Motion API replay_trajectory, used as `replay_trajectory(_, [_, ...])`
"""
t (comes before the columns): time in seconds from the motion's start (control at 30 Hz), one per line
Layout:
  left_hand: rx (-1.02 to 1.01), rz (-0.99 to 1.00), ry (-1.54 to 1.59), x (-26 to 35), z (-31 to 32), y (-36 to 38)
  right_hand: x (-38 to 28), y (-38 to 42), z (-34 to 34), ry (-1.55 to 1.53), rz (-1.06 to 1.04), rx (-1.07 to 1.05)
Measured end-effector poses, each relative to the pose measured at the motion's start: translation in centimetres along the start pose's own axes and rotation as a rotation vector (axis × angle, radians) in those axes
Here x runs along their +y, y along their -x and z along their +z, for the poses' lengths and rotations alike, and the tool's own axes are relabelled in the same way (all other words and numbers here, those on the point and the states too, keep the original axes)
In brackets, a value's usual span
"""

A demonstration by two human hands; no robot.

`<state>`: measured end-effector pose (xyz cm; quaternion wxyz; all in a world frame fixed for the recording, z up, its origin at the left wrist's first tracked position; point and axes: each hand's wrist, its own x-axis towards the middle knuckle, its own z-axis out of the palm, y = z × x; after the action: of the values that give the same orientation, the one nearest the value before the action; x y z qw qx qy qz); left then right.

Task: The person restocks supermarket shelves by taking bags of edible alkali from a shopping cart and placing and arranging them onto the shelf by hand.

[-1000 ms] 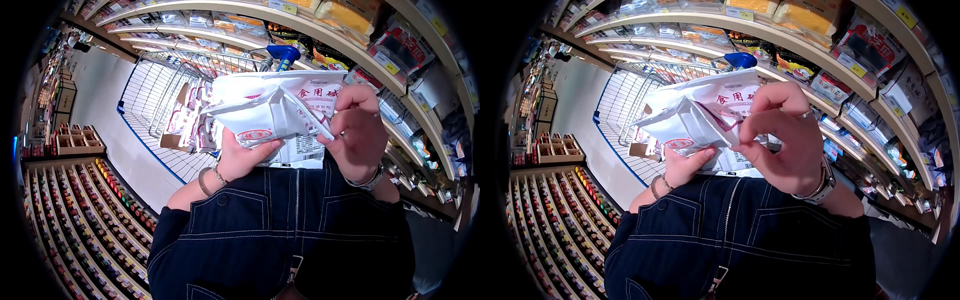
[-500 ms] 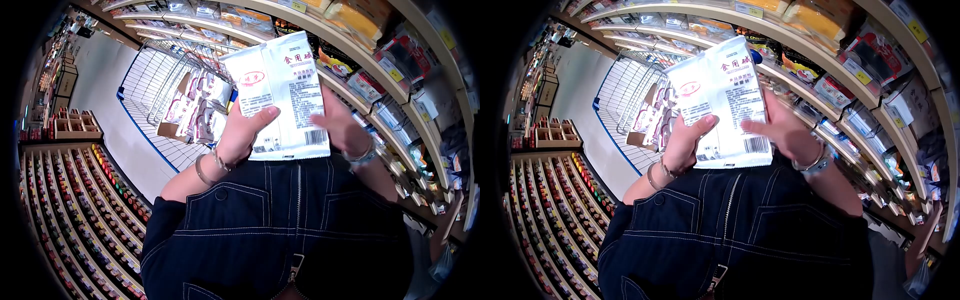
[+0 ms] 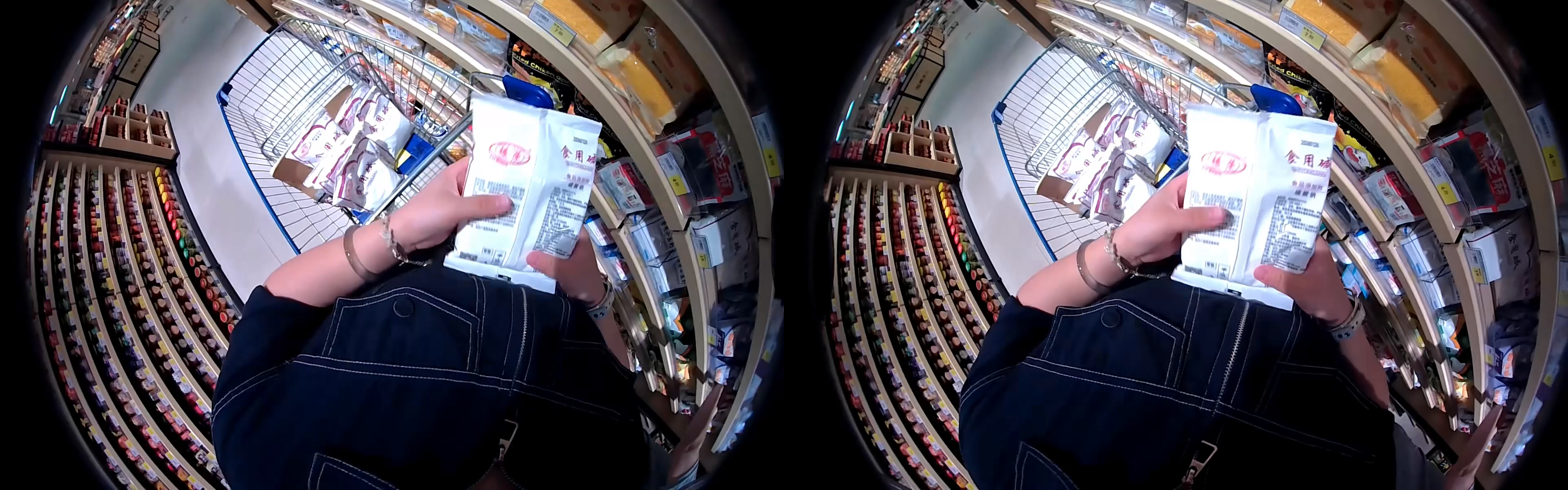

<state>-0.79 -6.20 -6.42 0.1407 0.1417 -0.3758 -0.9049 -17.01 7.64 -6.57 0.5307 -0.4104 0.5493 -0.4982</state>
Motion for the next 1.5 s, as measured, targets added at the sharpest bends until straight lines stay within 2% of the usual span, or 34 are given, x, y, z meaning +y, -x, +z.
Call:
replay_trajectory(0.07, [-0.042, 0.026, 0.032, 0.0, -0.4, -1.0, -0.8, 0.6, -0.8, 0.172, 0.011, -0.068])
replay_trajectory(0.1, [-0.044, 0.028, 0.043, -0.1, -0.3, -1.4, -1.7, 0.8, -0.2, 0.307, -0.029, 0.022])
replay_trajectory(0.23, [-0.058, 0.155, 0.280, 0.3, 0.0, -4.1, -3.0, 1.9, -1.5, 0.459, -0.099, -0.055])
replay_trajectory(0.33, [0.036, 0.213, 0.116, -0.3, 1.4, -5.3, -2.0, 3.2, -2.8, 0.311, -0.133, -0.005])
replay_trajectory(0.37, [0.070, 0.171, 0.089, -0.6, 1.8, -5.8, -2.1, 3.6, -3.3, 0.253, -0.036, -0.005])
replay_trajectory(0.43, [0.143, 0.086, 0.029, -1.6, 2.6, -6.7, -0.2, 4.6, -4.7, 0.195, 0.030, -0.013])
replay_trajectory(0.53, [0.165, 0.054, 0.136, -3.4, 3.9, -7.3, 0.9, 6.3, -5.4, 0.013, 0.034, 0.017])
replay_trajectory(0.6, [0.092, 0.004, 0.155, -4.0, 4.9, -7.4, 1.8, 7.4, -5.9, -0.080, 0.024, 0.073])
replay_trajectory(0.7, [-0.039, -0.081, 0.031, -4.8, 5.8, -8.2, 1.8, 8.4, -7.2, -0.024, -0.006, 0.088])
replay_trajectory(0.77, [-0.033, -0.090, 0.000, -4.7, 7.6, -9.2, 1.7, 8.8, -7.9, -0.011, -0.032, 0.117])
replay_trajectory(0.8, [-0.038, -0.095, -0.015, -4.4, 8.7, -9.8, 1.3, 9.1, -8.5, -0.031, -0.081, 0.062])
replay_trajectory(0.87, [-0.129, -0.058, -0.106, -3.3, 10.2, -10.8, -0.1, 10.0, -10.3, -0.059, -0.184, -0.030])
replay_trajectory(0.93, [-0.276, 0.004, -0.085, -2.2, 12.1, -11.6, -0.9, 10.5, -12.0, -0.327, -0.344, -0.100])
replay_trajectory(1.0, [-0.417, -0.010, 0.037, -1.7, 14.0, -12.5, -1.5, 9.8, -13.2, -0.513, -0.234, 0.017])
replay_trajectory(1.1, [-0.540, 0.105, -0.026, -3.1, 17.4, -15.3, -0.7, 6.7, -15.6, -0.454, -0.300, -0.344])
replay_trajectory(1.13, [-0.594, 0.098, 0.017, -3.5, 18.8, -16.2, 0.8, 6.1, -15.8, -0.536, -0.309, -0.446])
replay_trajectory(1.2, [-0.717, -0.020, 0.153, -4.2, 21.7, -17.5, 2.5, 5.9, -15.7, -0.719, -0.327, -0.608])
replay_trajectory(1.23, [-0.793, -0.115, 0.251, -4.7, 23.0, -18.2, 2.2, 6.3, -15.8, -0.703, -0.421, -0.639])
replay_trajectory(1.27, [-0.980, -0.182, 0.340, -5.3, 23.5, -19.2, 1.8, 6.6, -15.9, -0.683, -0.512, -0.672])
replay_trajectory(1.33, [-1.090, -0.180, 0.376, -6.9, 24.8, -20.0, 0.9, 7.7, -16.3, -0.797, -0.429, -0.819])
replay_trajectory(1.4, [-1.440, -0.188, 0.477, -8.3, 26.5, -22.3, -1.3, 10.7, -16.6, -0.695, -0.427, -0.639])
replay_trajectory(1.47, [-1.481, -0.121, 0.438, -9.9, 27.5, -22.4, -2.6, 13.4, -17.2, -0.576, -0.439, -0.538])
replay_trajectory(1.5, [-1.268, -0.044, 0.420, -11.5, 26.6, -21.0, -2.3, 14.7, -17.6, -0.587, -0.421, -0.455])
